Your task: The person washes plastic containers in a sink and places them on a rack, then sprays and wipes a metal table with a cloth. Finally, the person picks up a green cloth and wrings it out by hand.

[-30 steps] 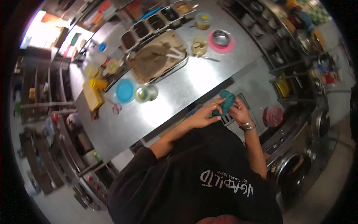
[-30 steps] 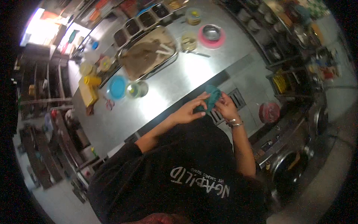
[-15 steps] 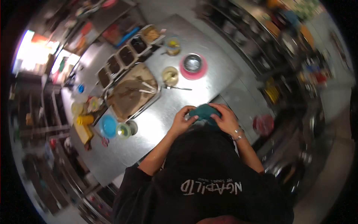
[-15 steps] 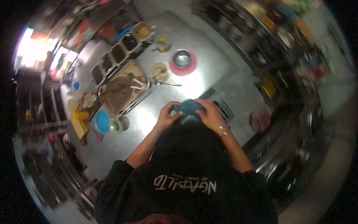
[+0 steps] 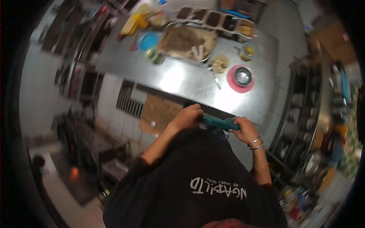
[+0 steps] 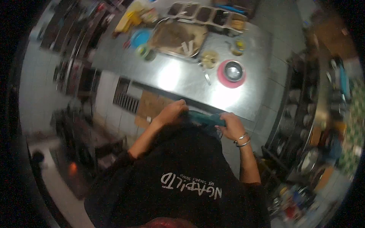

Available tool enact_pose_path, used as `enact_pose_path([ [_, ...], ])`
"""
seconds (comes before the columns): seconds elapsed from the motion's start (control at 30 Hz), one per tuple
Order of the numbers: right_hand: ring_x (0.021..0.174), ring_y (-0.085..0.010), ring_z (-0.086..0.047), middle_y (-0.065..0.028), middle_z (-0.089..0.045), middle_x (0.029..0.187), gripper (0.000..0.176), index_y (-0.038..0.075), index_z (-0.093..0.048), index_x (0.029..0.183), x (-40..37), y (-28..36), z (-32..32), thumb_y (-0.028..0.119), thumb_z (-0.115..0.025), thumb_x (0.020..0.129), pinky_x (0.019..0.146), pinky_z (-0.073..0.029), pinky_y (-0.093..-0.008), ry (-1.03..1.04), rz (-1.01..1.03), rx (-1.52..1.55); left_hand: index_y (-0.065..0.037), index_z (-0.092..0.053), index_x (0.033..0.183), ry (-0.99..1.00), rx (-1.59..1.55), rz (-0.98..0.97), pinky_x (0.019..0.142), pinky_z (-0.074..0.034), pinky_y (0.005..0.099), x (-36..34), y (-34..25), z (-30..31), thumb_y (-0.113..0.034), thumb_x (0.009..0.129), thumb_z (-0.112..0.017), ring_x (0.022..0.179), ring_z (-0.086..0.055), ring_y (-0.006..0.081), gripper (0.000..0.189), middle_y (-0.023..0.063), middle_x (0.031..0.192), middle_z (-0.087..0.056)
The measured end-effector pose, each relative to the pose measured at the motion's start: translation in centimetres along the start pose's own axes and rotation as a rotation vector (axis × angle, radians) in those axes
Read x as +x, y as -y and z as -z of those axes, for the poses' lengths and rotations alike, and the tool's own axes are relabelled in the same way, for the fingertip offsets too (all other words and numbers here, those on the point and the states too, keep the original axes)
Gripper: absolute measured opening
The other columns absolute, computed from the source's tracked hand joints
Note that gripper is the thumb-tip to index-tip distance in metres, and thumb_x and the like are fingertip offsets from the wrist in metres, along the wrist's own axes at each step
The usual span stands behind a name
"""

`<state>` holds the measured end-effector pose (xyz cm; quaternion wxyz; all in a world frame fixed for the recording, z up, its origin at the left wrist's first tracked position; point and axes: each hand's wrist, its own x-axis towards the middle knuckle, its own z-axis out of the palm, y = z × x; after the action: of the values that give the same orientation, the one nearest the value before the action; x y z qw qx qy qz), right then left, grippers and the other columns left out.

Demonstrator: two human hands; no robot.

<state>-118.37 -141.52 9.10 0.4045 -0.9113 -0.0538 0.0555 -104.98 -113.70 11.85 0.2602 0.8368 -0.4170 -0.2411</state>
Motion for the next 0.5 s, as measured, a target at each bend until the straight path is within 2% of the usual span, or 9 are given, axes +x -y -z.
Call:
enact_pose_path([
  [0.03,0.085,-0.0333,-0.059,-0.0164,-0.061,0.087,0.035,0.004,-0.058,0.095,0.7,0.9,1.4,0.021,-0.079,0.073,0.072,-0.048,-0.0396,0.287,-0.248,-0.059,-0.003,-0.062,0.094,0.029,0.012,0.028,0.079,-0.048,0.0392,-1.5,0.4,-1.0,-0.008,0.072,-0.07,0.094,-0.057,0.0331,0.024,0.0127,0.096,-0.056],
  [0.1,0.084,-0.0301,-0.06,-0.014,-0.062,0.089,0.035,0.005,-0.058,0.096,1.2,1.3,2.7,0.021,-0.079,0.074,0.071,-0.048,-0.0378,0.37,-0.149,0.018,-0.002,-0.062,0.092,0.012,0.024,0.086,0.08,-0.048,0.0381,-3.6,1.1,-1.7,-0.012,0.075,-0.071,0.096,-0.058,0.0304,0.022,0.0118,0.098,-0.058],
  [0.17,0.084,-0.021,-0.061,-0.006,-0.064,0.092,0.049,0.007,-0.052,0.113,1.4,-0.6,3.0,0.023,-0.079,0.075,0.069,-0.047,-0.0317,0.437,-0.027,0.225,-0.002,-0.061,0.107,0.149,-0.831,0.181,0.086,-0.048,0.0383,-6.1,1.4,-2.0,-0.026,0.08,-0.073,0.105,-0.058,0.0263,0.038,0.0096,0.111,-0.061],
  [0.2,0.084,-0.021,-0.061,-0.006,-0.064,0.092,0.049,0.007,-0.052,0.113,1.9,0.3,3.1,0.023,-0.079,0.075,0.069,-0.047,-0.0317,0.479,0.009,0.201,-0.002,-0.061,0.107,0.09,-0.847,0.193,0.086,-0.048,0.0383,-7.2,2.6,-3.1,-0.026,0.08,-0.073,0.105,-0.058,0.0263,0.038,0.0096,0.111,-0.061],
  [0.27,0.088,-0.0178,-0.06,-0.0051,-0.063,0.097,0.072,0.007,-0.039,0.131,3.4,2.7,3.3,0.023,-0.081,0.075,0.07,-0.047,-0.0297,0.312,-0.016,1.124,-0.003,-0.053,0.128,-0.173,-1.625,-0.222,0.098,-0.043,0.0433,-8.8,5.7,-6.7,-0.048,0.079,-0.072,0.118,-0.053,0.0281,0.069,0.0118,0.129,-0.056],
  [0.3,0.094,-0.0172,-0.059,-0.0102,-0.062,0.1,0.084,0.005,-0.026,0.14,3.9,2.5,3.2,0.017,-0.08,0.076,0.074,-0.049,-0.0282,0.397,-0.066,1.175,-0.003,-0.053,0.128,-0.248,-1.631,-0.243,0.098,-0.043,0.0433,-9.3,5.3,-7.9,-0.048,0.079,-0.072,0.118,-0.053,0.0281,0.069,0.0118,0.129,-0.056],
  [0.37,0.093,-0.0171,-0.06,-0.0121,-0.062,0.102,0.082,0.006,-0.027,0.14,4.5,5.6,0.5,0.015,-0.078,0.077,0.075,-0.05,-0.0281,0.39,-0.107,1.125,-0.004,-0.046,0.136,-0.533,-2.357,-0.355,0.104,-0.04,0.0434,-10.0,4.2,-10.7,-0.055,0.077,-0.07,0.12,-0.053,0.0303,0.082,0.0141,0.133,-0.054],
  [0.47,0.092,-0.0167,-0.06,-0.014,-0.06,0.108,0.066,0.006,-0.033,0.138,5.2,7.4,-2.8,0.012,-0.07,0.083,0.078,-0.051,-0.0275,0.391,-0.188,1.081,0.0,-0.045,0.136,-0.627,-2.434,-0.491,0.108,-0.035,0.0464,-12.4,4.4,-14.3,-0.064,0.075,-0.065,0.123,-0.051,0.0304,0.091,0.0178,0.136,-0.05],
  [0.5,0.091,-0.016,-0.06,-0.0124,-0.06,0.108,0.057,0.005,-0.038,0.134,5.1,8.1,-3.5,0.012,-0.066,0.086,0.078,-0.051,-0.0272,0.399,-0.275,1.019,0.0,-0.047,0.133,-0.677,-2.438,-0.571,0.106,-0.038,0.0461,-13.9,3.9,-15.6,-0.06,0.083,-0.06,0.122,-0.052,0.029,0.079,0.0181,0.133,-0.053],
])
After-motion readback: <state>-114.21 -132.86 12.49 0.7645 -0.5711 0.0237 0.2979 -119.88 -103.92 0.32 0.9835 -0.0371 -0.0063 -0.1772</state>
